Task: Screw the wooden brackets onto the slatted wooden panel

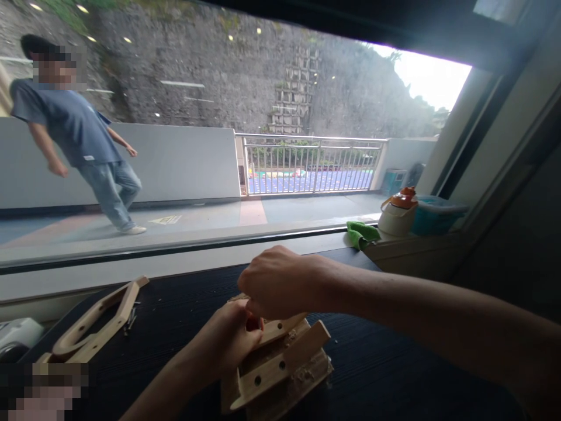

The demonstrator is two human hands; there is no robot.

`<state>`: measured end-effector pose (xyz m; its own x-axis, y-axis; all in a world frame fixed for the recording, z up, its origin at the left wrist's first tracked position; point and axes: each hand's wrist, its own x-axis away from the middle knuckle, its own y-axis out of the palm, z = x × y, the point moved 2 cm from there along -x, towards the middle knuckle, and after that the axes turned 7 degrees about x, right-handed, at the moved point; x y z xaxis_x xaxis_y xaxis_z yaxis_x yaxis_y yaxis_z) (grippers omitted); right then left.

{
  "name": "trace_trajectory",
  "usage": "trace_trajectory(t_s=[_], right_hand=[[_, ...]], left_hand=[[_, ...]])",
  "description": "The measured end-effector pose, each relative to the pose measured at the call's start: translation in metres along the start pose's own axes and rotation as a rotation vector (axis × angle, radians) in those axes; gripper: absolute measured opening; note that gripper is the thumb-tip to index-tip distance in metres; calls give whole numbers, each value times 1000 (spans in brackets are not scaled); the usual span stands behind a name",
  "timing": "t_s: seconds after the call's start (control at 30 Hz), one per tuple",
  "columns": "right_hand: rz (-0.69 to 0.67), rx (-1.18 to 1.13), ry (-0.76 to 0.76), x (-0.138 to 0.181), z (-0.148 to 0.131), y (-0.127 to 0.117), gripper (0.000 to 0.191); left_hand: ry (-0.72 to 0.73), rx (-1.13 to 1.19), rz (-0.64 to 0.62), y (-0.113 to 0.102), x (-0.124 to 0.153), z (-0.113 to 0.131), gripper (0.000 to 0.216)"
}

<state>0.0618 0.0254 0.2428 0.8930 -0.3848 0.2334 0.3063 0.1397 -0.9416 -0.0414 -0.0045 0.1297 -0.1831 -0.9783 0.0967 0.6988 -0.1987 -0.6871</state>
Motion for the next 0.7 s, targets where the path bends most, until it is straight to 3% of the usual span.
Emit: trace_trajectory(t_s=[0.2, 0.47, 0.7], right_hand=[[-74, -17, -4, 12, 2, -14, 24], [-14, -35, -119, 10, 4, -10, 16], [9, -121, 26, 11, 5, -6, 23]], left_hand=[[6, -14, -13, 2, -3, -7, 10], [22, 30, 25, 6, -5, -18, 11], [37, 22, 19, 8, -7, -25, 12]])
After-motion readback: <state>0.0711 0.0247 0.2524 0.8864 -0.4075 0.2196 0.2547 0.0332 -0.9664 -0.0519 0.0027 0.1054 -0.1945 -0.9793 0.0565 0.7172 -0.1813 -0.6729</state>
